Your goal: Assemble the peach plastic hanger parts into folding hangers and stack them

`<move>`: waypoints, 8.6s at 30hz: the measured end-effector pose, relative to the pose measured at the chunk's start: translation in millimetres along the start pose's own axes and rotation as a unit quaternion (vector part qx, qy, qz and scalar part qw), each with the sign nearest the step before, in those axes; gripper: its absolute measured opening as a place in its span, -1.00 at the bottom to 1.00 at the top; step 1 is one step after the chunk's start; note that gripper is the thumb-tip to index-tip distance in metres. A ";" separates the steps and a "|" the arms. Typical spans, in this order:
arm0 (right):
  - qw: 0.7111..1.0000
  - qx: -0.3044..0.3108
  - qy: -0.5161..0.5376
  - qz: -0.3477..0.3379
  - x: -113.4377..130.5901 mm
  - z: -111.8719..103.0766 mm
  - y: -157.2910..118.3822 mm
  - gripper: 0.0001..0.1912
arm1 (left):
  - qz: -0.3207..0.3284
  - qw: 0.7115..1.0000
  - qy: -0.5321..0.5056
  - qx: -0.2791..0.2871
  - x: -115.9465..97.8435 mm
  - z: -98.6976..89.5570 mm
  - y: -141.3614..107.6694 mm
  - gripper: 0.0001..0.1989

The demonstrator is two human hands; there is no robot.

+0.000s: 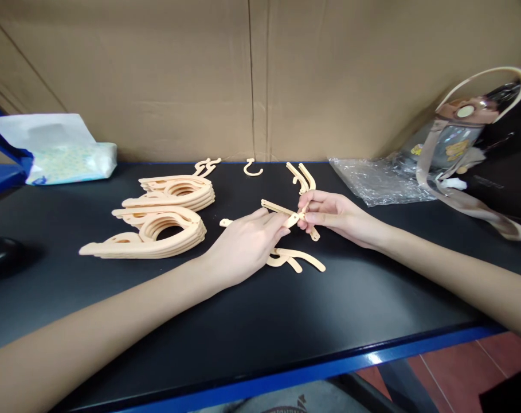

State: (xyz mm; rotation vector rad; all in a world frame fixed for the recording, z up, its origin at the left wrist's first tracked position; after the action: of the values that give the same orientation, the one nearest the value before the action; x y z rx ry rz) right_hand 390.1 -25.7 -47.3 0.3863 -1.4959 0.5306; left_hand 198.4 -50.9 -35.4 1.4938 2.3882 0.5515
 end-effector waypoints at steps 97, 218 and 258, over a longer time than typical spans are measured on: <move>0.997 -0.042 -0.059 -0.001 0.1 -12.7 4.1 -0.84 | -0.058 0.994 -0.082 -0.032 4.6 2.3 -0.5 -0.82; 0.667 -0.042 -0.678 -0.305 11.8 48.7 -16.3 -0.74 | -0.443 0.751 -0.486 -0.059 8.7 -8.0 -4.9 -0.68; 0.818 -0.079 -0.525 -0.222 6.9 21.0 -12.1 -0.88 | -0.432 0.712 -0.554 -0.018 5.4 -11.1 -1.3 -0.86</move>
State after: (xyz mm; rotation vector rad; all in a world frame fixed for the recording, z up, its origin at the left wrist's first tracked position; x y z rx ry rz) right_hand 379.3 -46.7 -38.4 0.9659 -2.3814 -0.2718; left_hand 190.4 -48.4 -26.3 0.2592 1.6652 -0.4406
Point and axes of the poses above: each hand's wrist, its own y-axis towards the middle knuckle, its own z-axis out of the palm, x = y × z, the point moved 3 cm from there along y, towards the middle knuckle, and after that the axes turned 8 degrees about z, right-handed, at the moved point
